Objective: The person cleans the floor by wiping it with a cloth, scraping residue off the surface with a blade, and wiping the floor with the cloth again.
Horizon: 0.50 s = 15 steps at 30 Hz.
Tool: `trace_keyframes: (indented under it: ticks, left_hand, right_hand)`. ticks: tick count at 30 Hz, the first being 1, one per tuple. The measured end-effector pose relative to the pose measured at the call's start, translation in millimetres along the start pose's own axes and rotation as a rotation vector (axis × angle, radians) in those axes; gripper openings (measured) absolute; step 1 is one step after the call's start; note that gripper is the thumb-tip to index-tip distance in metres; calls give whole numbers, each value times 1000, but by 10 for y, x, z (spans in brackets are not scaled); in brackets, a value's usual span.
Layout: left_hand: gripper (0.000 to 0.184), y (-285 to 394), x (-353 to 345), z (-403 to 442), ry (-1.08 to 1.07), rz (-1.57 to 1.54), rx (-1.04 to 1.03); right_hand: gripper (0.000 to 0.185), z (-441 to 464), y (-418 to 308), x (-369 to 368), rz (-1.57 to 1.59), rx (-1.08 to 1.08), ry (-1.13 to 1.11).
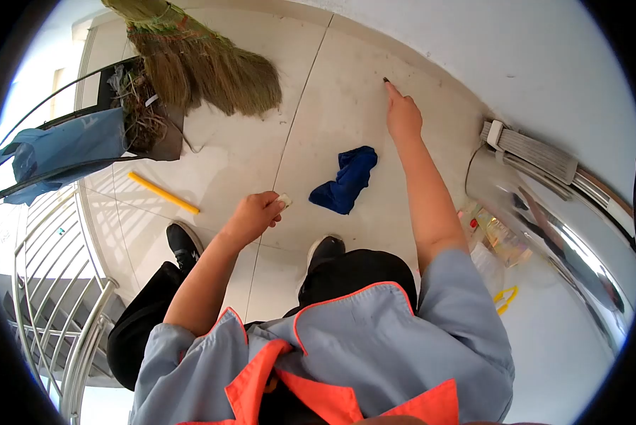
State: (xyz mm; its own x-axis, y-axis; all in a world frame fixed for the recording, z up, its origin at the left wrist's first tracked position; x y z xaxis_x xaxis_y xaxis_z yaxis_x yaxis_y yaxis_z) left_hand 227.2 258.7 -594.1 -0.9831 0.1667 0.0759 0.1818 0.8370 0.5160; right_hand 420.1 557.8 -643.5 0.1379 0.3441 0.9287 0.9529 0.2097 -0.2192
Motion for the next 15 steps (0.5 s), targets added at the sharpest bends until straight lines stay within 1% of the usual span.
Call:
trace_keyframes:
  ticks: [4, 6, 7, 9, 12, 13, 15]
  left_hand:
    - [26, -42, 16, 2, -3, 28, 21]
    - [26, -51, 20, 15, 1, 15, 11]
    - [26, -35, 16, 19, 3, 0, -2]
    - [27, 0, -7, 36, 1, -4, -21]
    - [27, 29, -22, 28, -11, -8, -7]
    - [27, 21, -40, 37, -22, -5, 8]
    - [27, 5, -47, 72, -27, 27, 14]
  right_hand:
    - [38, 296, 357, 64, -19, -55, 66]
    - [39, 441, 498, 107, 178, -47, 139]
    - [39, 382, 496, 57, 178, -50, 141]
    - [37, 246, 407, -112, 1, -77, 63]
    - [37, -15, 179, 37, -56, -52, 25]
    - [37, 60, 271, 78, -54, -58, 21]
    - [39, 320, 635, 137, 208, -171, 33]
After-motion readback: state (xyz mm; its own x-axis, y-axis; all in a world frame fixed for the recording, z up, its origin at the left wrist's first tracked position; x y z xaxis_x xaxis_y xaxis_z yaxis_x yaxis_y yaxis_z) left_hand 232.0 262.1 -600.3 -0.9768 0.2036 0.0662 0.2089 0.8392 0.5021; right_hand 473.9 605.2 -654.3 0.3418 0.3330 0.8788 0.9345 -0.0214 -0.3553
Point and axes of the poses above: each hand's wrist, its own z-axis towards the middle knuckle, its own x-axis out of the back of the hand, y = z × x, the point moved 10 cm from there along z, towards the middle knuckle, and after that the axes turned 3 degrees about z, right-handed, at the moved point
